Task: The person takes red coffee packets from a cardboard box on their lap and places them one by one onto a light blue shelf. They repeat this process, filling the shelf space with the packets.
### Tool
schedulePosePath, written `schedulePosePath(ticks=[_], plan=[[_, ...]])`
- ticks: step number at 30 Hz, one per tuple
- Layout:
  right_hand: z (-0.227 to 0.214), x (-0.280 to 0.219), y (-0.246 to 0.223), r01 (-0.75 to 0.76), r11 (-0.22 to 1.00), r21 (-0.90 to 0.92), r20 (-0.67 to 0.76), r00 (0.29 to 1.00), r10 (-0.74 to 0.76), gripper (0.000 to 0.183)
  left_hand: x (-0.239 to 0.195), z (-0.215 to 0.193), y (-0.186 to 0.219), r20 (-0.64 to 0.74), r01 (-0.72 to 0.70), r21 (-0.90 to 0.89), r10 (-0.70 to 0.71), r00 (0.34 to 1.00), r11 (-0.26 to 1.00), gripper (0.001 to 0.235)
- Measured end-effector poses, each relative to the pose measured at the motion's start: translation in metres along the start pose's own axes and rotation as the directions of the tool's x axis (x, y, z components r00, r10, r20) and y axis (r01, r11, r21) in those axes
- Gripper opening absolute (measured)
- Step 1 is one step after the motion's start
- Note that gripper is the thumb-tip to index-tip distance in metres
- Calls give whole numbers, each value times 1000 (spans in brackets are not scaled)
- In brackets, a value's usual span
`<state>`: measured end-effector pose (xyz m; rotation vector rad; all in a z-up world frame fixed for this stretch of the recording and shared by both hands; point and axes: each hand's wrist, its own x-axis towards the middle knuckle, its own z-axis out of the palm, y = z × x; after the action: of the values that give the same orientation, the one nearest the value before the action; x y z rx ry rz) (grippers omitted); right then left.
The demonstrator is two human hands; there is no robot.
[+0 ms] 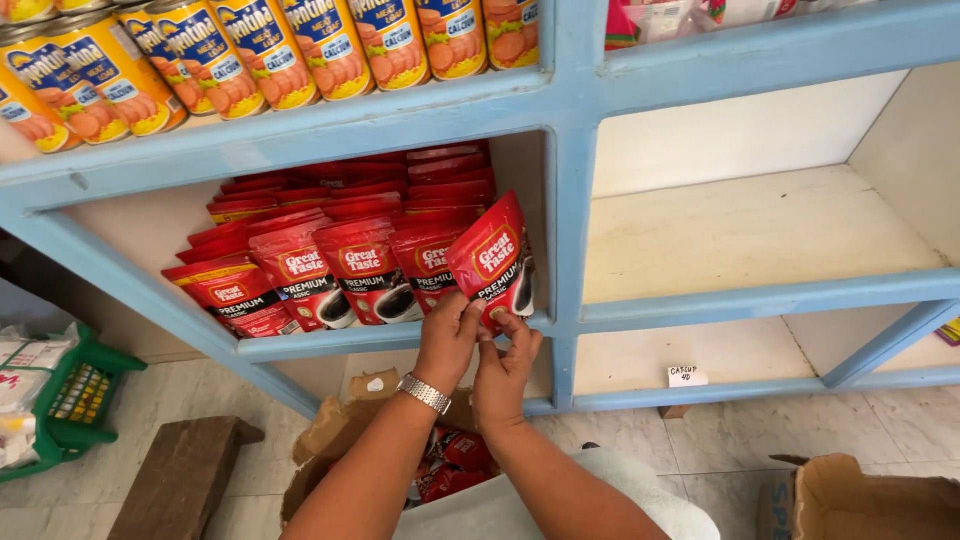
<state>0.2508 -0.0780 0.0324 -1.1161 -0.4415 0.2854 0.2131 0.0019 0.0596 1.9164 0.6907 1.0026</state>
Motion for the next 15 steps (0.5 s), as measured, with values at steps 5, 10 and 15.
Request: schedulePosePath(ticks=[5,10,15], plan=[[-2,12,18,17,1000,-19,-21,1000,-18,42,9,17,13,8,43,-17,-43,999,999,16],[-5,25,24,6,1000,-11,20,1000,-6,51,16,25,-2,-27,40,23,-39,999,999,19],[-7,36,19,-30,988,-152,56,998,39,60,22,28,-1,-30,104,49,-102,994,993,17]])
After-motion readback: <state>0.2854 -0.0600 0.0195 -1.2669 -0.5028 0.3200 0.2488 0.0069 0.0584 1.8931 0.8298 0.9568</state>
